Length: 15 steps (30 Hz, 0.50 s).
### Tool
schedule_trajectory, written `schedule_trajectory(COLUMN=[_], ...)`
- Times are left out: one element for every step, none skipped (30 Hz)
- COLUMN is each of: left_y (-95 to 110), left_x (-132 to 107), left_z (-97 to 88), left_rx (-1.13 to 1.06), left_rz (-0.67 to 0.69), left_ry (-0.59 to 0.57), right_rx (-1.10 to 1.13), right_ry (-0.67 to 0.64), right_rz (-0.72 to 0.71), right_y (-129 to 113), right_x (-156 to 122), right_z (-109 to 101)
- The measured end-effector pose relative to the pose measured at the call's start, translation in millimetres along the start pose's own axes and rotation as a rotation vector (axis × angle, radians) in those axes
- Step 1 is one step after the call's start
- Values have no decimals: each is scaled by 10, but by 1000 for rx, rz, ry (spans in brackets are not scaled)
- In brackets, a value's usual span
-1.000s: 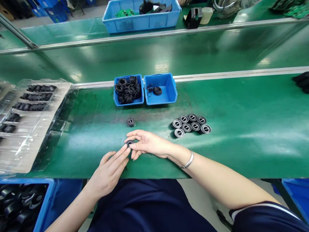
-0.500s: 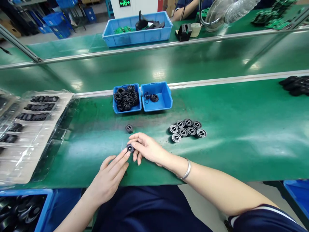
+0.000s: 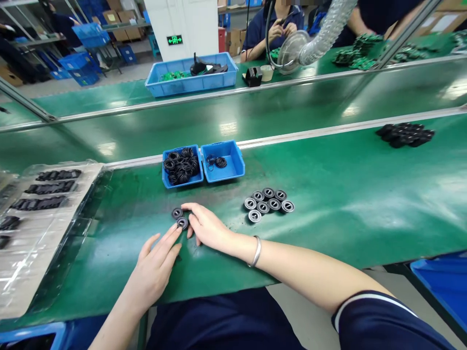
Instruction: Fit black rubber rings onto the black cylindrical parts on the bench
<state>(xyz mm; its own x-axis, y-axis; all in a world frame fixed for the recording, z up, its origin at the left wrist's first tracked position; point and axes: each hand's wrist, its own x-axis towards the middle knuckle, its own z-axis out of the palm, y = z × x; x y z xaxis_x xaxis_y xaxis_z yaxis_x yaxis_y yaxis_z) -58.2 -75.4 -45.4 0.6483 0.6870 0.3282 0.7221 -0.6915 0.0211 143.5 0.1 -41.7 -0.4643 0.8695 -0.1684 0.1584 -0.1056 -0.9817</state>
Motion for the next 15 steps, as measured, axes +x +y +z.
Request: schedule_trajectory(left_y=[-11, -19, -24, -26, -27, -29, -36, -49, -73, -109, -157, -213, -273, -330, -378], left_x=[-30, -58, -84, -110, -135, -162, -189, -216, -242, -265, -282, -293, -299, -300, -301], left_z=[2, 1, -1, -5, -8, -9, -6, 3, 18, 39, 66, 95, 122, 143, 157], left_rx=[-4, -11, -18, -26, -36, -44, -53, -59, -58, -43, -12, 23, 63, 105, 138], left_rz=[-8, -15, -24, -35, -48, -60, -68, -70, -55, -34, 2, 41, 74, 132, 164], left_ry=[11, 22, 34, 47, 62, 82, 102, 128, 152, 161, 152, 138, 148, 146, 152], right_rx=[7, 14, 19, 25, 32, 39, 46, 53, 58, 62, 58, 54, 43, 29, 21], right_ry=[-14, -31, -49, -67, -82, -93, -101, -108, -119, -133, -141, -154, -159, -165, -180], right_rz=[-1, 1, 6, 10, 12, 10, 5, -1, -4, -8, -20, -34, -49, -61, -66], right_y=[1, 0, -1, -3, -4, -4, -2, 6, 19, 39, 63, 91, 120, 145, 163], right_x=[14, 30, 44, 56, 65, 68, 68, 64, 59, 55, 55, 57, 63, 69, 74], right_z=[34, 65, 92, 114, 131, 144, 153, 160, 166, 172, 179, 187, 196, 205, 215])
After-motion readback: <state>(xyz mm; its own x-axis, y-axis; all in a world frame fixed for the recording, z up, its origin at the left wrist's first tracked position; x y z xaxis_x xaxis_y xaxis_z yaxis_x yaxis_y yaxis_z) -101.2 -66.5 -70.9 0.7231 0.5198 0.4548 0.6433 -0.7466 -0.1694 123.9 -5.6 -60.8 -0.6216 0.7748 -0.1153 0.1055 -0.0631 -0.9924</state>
